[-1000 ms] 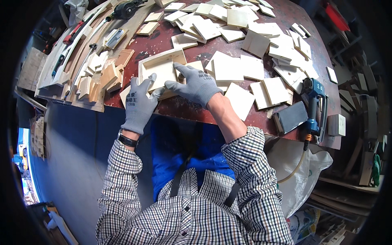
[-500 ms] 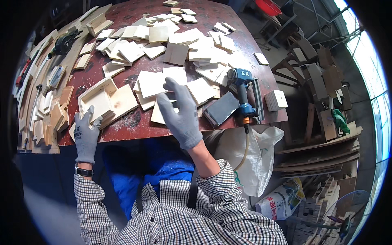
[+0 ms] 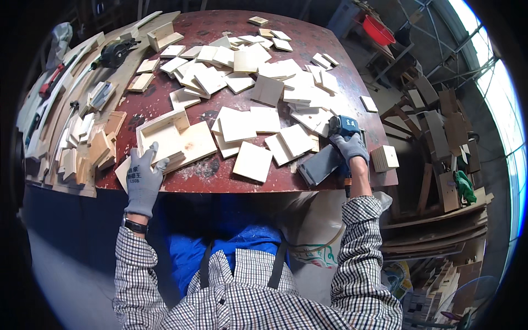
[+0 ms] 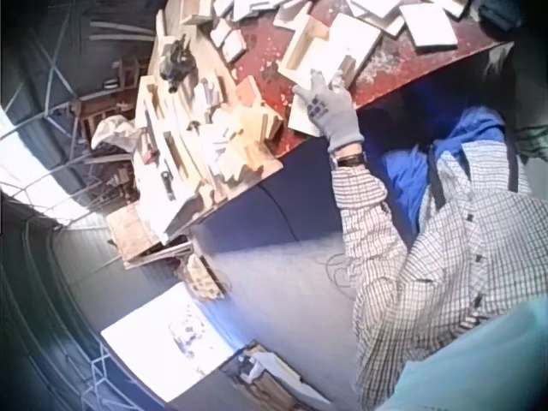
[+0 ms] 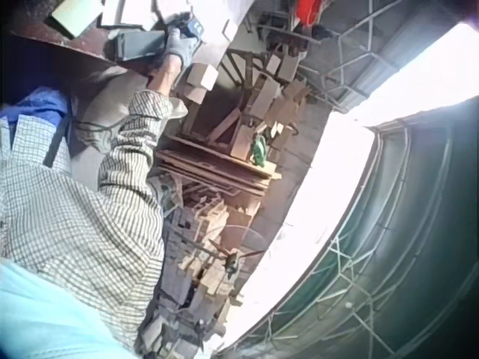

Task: The person assembles small wooden boxes by hand, aligning pre-cut wooden pieces and securing them with a pneumatic nail gun. The person repeatedly picks up pieces, fits them into a box frame, and fastens them on a cluttered workbench.

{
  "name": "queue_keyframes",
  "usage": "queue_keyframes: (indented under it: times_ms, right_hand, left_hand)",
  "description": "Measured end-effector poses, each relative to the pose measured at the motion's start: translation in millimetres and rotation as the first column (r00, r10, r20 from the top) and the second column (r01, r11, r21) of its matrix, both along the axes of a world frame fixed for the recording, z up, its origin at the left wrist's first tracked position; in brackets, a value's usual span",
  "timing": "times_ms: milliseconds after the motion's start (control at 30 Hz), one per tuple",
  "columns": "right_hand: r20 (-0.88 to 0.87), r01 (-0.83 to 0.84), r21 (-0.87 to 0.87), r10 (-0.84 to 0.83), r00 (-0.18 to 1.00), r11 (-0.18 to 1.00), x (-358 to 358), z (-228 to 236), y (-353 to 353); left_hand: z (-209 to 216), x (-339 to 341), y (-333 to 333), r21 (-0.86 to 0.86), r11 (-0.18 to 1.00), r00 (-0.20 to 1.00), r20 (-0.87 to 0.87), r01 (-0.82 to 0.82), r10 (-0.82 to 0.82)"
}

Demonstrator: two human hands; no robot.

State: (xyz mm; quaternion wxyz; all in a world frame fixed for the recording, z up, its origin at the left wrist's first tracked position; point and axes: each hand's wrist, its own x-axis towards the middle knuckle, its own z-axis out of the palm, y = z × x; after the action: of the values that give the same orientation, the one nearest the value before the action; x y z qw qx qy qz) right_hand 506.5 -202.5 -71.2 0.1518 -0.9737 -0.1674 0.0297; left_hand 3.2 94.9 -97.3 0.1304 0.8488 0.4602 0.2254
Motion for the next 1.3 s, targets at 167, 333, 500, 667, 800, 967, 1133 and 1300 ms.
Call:
queue_keyframes:
  times_ms: [167,333,500,667,800,967,1133,1300]
  right_hand:
    - [-0.134,-0.178,0.084,0.188,0.973,0.981,31,-1,-21]
    - [-0.030,-0.137,-0.119,0.134,0.990,0.983,22,17,-2]
    - [0.028,-0.147,-0.099,0.151,0.988,0.984,30,6,-8]
    - [0.007,-0.132,-0.053,0.132,0.991,0.990,61,-9,-26]
    - [-0.109,-0.075,0.094,0.085,0.990,0.993,90,5,-50]
    - [-0.037,-0.134,0.301,0.152,0.988,0.944,29,68,-51]
    - [0.155,-0.251,0.519,0.198,0.968,0.817,-42,138,-97]
    - [-0.060,-0.255,0.839,0.547,0.835,0.481,-159,168,-45]
  left_hand:
    - [8,-2,-5,-0.029,1.000,1.000,0.016,0.010,-0.009]
    - [10,-6,-8,-0.054,0.998,1.000,0.019,-0.009,0.010]
    - [9,0,-9,-0.037,0.999,0.999,0.044,0.020,-0.019]
    - [7,2,-7,-0.025,0.999,0.999,0.041,0.023,-0.022]
    - [8,4,-7,-0.043,0.999,0.998,0.051,0.024,-0.022]
    - [7,-9,-7,-0.020,1.000,0.997,0.075,-0.004,0.005]
    - [8,0,-9,-0.044,0.998,0.998,0.046,0.037,-0.035]
    - [11,2,-8,-0.030,0.999,1.000,0.019,0.018,-0.018]
